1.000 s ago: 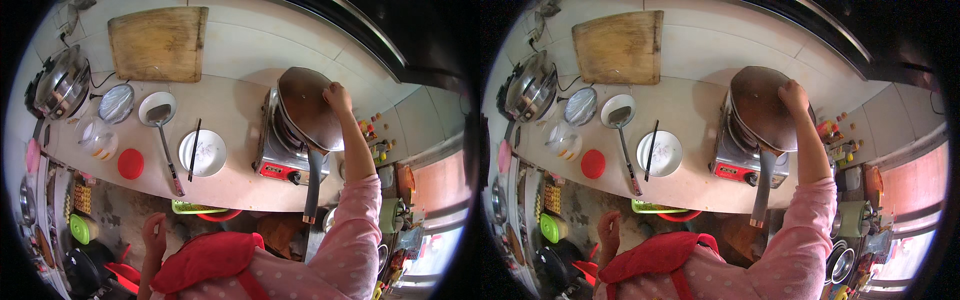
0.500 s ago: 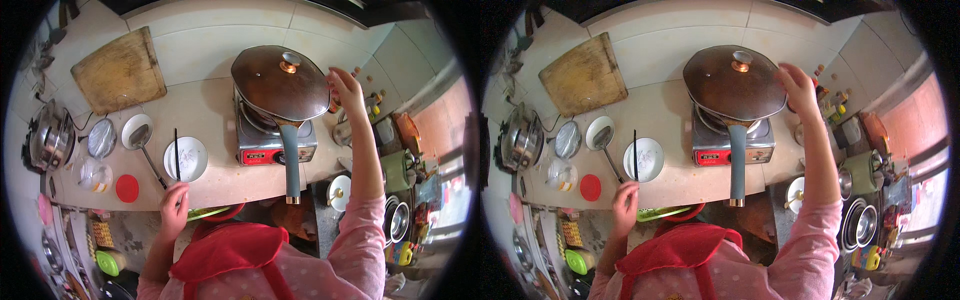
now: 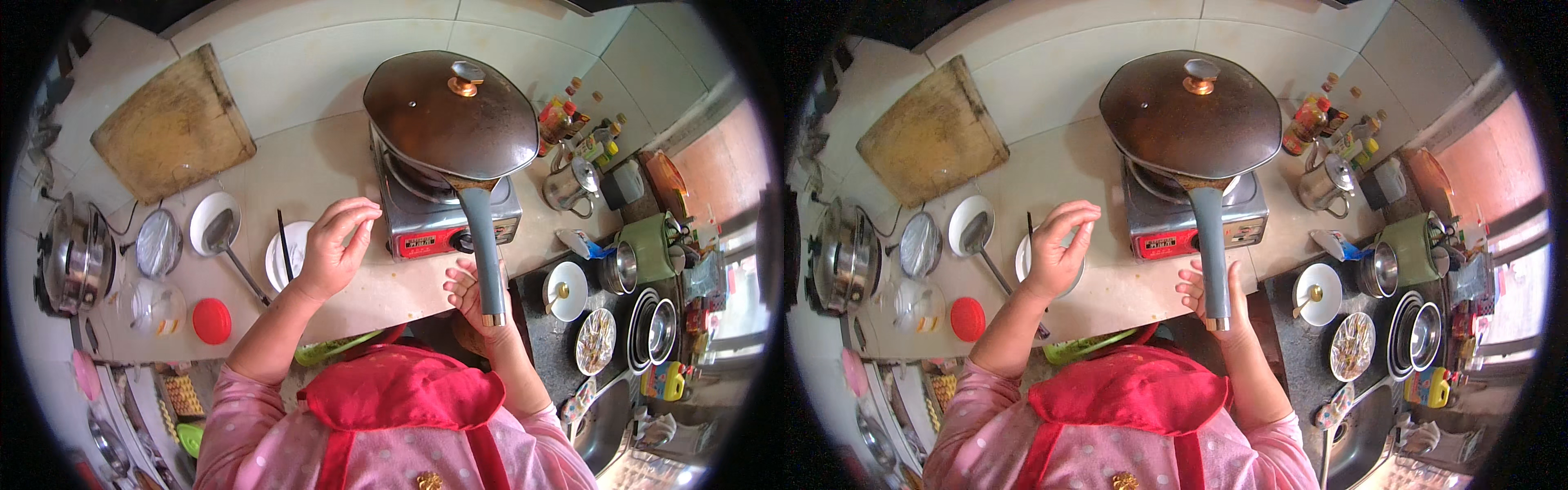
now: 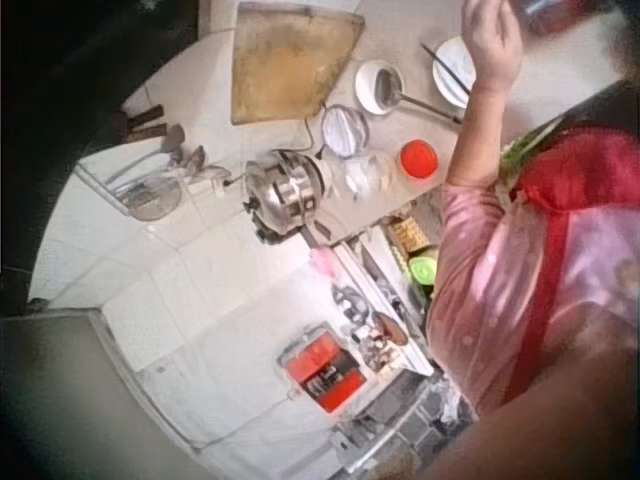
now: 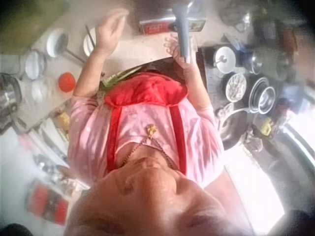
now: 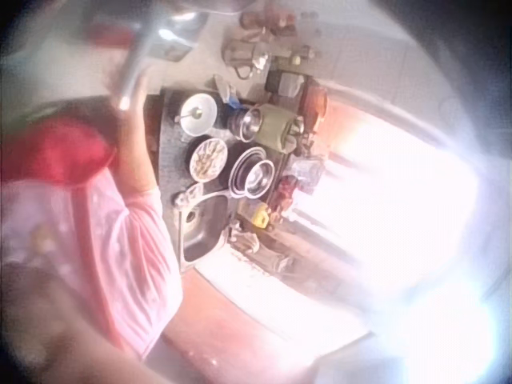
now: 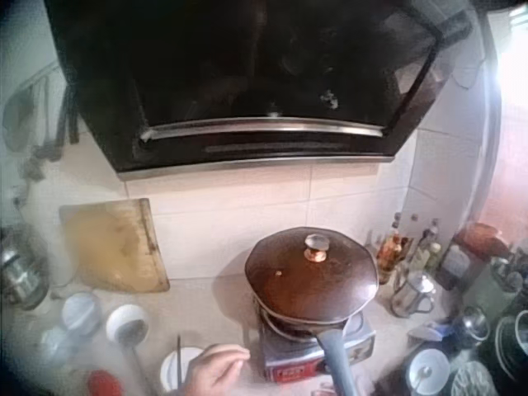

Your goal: The person stir-fries pieces of meat in a wok on a portable gas stove. They add liquid seasoning from a bottle, pour a liquid mixture from a bowl, and add a powdered ingredient from a packet. The person stirs the contents with a spatula and covers the wok with a lid.

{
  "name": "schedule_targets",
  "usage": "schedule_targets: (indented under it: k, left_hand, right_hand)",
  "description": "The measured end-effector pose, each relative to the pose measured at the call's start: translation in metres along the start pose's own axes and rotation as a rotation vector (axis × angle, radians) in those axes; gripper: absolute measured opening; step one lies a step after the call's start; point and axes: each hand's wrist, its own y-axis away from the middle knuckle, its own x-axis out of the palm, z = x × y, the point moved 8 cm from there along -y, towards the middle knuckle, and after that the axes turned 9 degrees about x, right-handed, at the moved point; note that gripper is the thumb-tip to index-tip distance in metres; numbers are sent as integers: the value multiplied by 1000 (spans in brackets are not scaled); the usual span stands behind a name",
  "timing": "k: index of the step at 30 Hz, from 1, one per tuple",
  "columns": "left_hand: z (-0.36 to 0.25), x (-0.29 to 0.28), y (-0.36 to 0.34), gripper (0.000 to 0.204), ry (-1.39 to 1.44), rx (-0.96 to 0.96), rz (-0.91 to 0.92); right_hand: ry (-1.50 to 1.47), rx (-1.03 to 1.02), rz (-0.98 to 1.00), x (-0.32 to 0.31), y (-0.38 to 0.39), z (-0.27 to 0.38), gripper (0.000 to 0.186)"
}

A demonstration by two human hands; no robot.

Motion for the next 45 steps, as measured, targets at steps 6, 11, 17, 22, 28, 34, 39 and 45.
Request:
schedule_targets:
  k: [6, 11, 17, 22, 28, 34, 39, 45]
  left_hand:
    - [82, 81, 92, 36, -85, -548, 188]
    - [115, 140, 133, 39, -316, -669, 377]
    - [115, 137, 120, 34, -448, -742, 320]
    - [114, 138, 124, 33, -435, -787, 262]
    - [113, 136, 126, 34, -460, -773, 219]
    - [118, 139, 132, 34, -438, -810, 170]
    - [97, 125, 145, 48, -346, -934, 201]
    - [20, 71, 179, 32, -108, -620, 49]
  right_hand:
    - [-252, 44, 300, 65, 33, 38, 47]
    - [-284, 111, 339, 66, 36, 43, 42]
    - [-425, 180, 415, 65, 39, 43, 46]
    - [-483, 204, 481, 75, 39, 42, 47]
    - [-506, 231, 440, 89, 45, 40, 45]
    - [-400, 191, 372, 68, 39, 35, 47]
    - [-252, 137, 447, 68, 41, 44, 55]
    - [-157, 17, 446, 58, 36, 25, 63]
